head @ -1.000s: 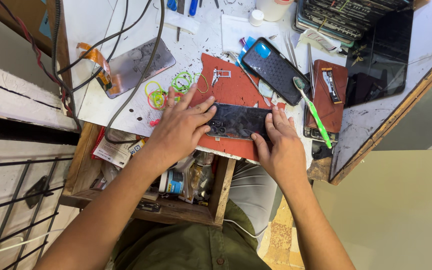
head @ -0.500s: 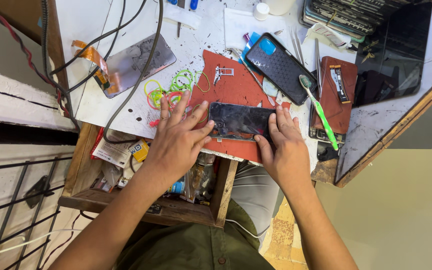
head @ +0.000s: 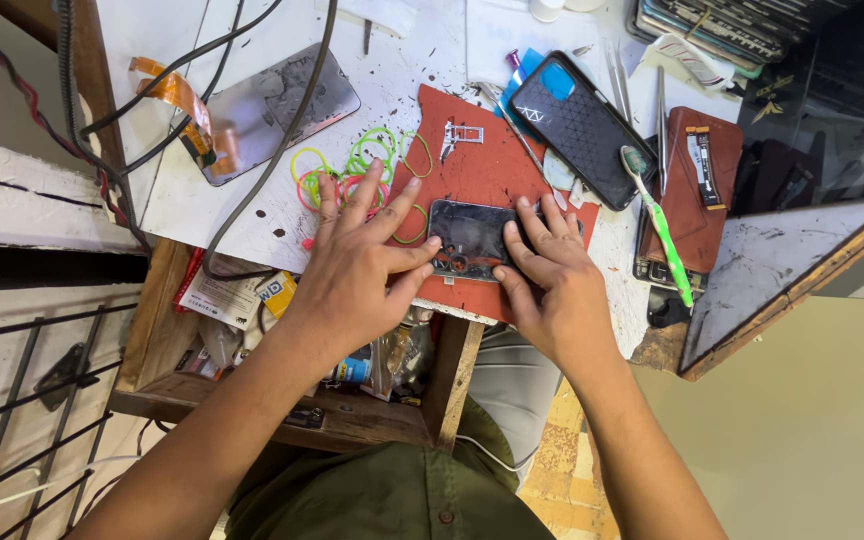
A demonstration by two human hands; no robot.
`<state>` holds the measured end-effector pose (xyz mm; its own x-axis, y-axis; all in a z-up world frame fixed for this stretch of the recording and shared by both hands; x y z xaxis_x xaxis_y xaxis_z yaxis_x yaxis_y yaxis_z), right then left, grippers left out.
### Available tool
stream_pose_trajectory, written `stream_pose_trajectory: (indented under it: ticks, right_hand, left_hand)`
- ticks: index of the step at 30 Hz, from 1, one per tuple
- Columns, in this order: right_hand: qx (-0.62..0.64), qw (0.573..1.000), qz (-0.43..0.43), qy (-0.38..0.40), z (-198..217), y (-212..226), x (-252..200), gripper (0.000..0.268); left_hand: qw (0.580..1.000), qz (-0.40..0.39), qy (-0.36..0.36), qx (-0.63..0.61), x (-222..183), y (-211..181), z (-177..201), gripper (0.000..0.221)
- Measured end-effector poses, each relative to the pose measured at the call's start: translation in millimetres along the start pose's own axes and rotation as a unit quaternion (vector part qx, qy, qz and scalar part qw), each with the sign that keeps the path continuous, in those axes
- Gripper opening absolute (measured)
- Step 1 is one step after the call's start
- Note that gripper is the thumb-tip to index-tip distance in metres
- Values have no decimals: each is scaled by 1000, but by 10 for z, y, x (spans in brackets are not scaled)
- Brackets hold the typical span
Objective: The person applies adhesive to the internal components of a mobile phone, presses parts together, and uses a precision tool to clean or adjust the edges before securing a replacement screen to the frame.
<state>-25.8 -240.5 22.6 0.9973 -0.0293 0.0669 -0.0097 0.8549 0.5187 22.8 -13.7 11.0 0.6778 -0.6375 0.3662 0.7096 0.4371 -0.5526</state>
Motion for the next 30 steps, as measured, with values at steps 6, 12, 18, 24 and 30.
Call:
stream_pose_trajectory:
  ticks: [6, 12, 18, 24, 30]
  right_hand:
    - [-4, 1000, 3, 6, -46, 76, 49, 47]
    - [-12, 1000, 0, -18, -90, 89, 57, 48]
    - [3, 999, -12, -37, -122, 94, 40, 48]
    - [3, 1000, 18, -22, -67, 92, 29, 46]
    - [-21, 999, 33, -21, -46, 118, -35, 44]
  left_hand:
    - [999, -39, -6, 14, 71, -44, 16, 21]
    - [998, -39, -5, 51, 111, -142, -24, 23]
    - [999, -26, -5, 47, 176, -262, -119, 33]
    - [998, -32, -13, 45, 135, -288, -212, 41]
    - [995, -36, 12, 92, 148, -300, -396, 48]
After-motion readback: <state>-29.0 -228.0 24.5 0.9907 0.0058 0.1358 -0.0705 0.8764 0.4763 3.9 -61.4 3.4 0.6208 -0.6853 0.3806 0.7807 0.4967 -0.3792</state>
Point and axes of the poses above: each hand's wrist, its own x-axis towards the middle knuckle, its own z-axis out of the back of the hand, y = z × x, the point moved 2 cm from there along x, towards the middle knuckle, and after that the axes turned 13 degrees about -z, right-handed, at the moved point
